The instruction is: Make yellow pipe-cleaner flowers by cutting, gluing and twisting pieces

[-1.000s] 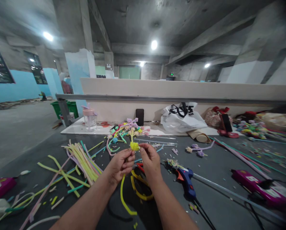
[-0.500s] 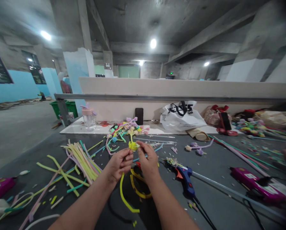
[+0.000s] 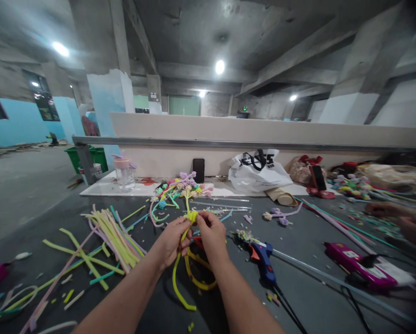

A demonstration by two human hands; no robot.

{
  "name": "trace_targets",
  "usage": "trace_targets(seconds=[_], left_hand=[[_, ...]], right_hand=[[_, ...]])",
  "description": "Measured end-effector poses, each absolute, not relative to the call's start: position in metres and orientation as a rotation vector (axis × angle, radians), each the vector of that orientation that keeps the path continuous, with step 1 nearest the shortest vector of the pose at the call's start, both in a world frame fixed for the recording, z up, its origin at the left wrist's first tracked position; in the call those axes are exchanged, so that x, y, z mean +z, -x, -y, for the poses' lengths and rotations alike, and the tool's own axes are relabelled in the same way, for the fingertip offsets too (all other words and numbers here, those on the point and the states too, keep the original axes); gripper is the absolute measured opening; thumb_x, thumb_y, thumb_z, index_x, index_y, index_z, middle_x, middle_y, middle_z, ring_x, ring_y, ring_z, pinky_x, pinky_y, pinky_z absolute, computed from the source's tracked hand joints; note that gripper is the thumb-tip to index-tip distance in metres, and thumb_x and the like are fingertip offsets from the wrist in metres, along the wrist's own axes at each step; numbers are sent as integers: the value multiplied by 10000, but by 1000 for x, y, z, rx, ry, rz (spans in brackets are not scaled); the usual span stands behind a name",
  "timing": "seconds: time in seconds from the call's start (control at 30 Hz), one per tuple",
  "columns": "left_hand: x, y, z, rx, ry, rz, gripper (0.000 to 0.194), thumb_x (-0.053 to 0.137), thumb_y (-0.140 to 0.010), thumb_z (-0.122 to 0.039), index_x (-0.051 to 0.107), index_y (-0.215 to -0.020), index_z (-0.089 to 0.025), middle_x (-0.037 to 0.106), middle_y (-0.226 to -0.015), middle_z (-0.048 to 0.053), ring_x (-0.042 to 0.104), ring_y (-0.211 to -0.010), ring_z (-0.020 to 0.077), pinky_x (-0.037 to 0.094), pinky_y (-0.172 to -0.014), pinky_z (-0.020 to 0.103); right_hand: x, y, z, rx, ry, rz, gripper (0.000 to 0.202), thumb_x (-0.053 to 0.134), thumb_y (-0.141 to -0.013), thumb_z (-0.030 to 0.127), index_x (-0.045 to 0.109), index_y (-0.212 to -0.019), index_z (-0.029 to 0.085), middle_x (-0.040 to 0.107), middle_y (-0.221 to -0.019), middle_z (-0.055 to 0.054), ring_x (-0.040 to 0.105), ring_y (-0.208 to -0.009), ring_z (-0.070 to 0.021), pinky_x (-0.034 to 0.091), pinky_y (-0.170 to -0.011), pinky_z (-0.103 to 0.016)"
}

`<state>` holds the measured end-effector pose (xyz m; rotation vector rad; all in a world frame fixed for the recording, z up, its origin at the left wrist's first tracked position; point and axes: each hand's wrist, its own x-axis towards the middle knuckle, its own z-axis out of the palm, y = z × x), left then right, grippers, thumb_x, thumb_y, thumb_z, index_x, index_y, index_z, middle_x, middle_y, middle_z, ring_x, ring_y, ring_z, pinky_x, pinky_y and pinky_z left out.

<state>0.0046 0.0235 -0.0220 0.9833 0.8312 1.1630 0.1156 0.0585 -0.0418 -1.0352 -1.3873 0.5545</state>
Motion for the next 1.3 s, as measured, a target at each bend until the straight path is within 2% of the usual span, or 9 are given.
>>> trace_targets(seconds=[0.3,0.47,0.63,0.9,1.3], left_hand=[[-33,-3,-29,1212,-1176,-972,333,591,-704,-438,440,-587,-165,397,-419,-87,313,-277,28,319,-248,139],[-33,-1,-28,1194,-1181,-936,307,554,-735,-429,451,-623,-162,415,-459,-80,307,-295,28,363,-260,158],[-32,1,-31,1194,-1130,-876,267,516,-756,-434,463,-716,-175,382,-475,-95,248,-301,23,327,-254,150],[-29,1,-30,1215,-1117,-874,301,532,-736,-467,453,-694,-179,360,-457,-107,208,-280,8,301,-254,138],[-41,3,-37,1323,-1186,-1033,298,557,-731,-416,452,-581,-181,377,-408,-97,295,-256,32,247,-252,151]], right_hand=[[-40,-116,-55,572,1083,1410,97,534,-698,261,590,-639,208,579,-559,33,515,-551,-147,397,-553,-251],[-38,-117,-55,613,1055,1385,136,525,-715,300,591,-660,195,567,-569,31,503,-562,-143,398,-553,-243],[-35,-120,-55,637,1016,1330,217,460,-778,342,591,-780,169,583,-666,-2,518,-615,-145,419,-588,-252],[-37,-117,-53,610,987,1392,136,533,-729,290,616,-766,187,597,-685,-3,524,-644,-155,419,-624,-266],[-36,-114,-52,687,928,1459,87,554,-699,264,584,-697,183,555,-632,20,491,-610,-137,407,-606,-251]])
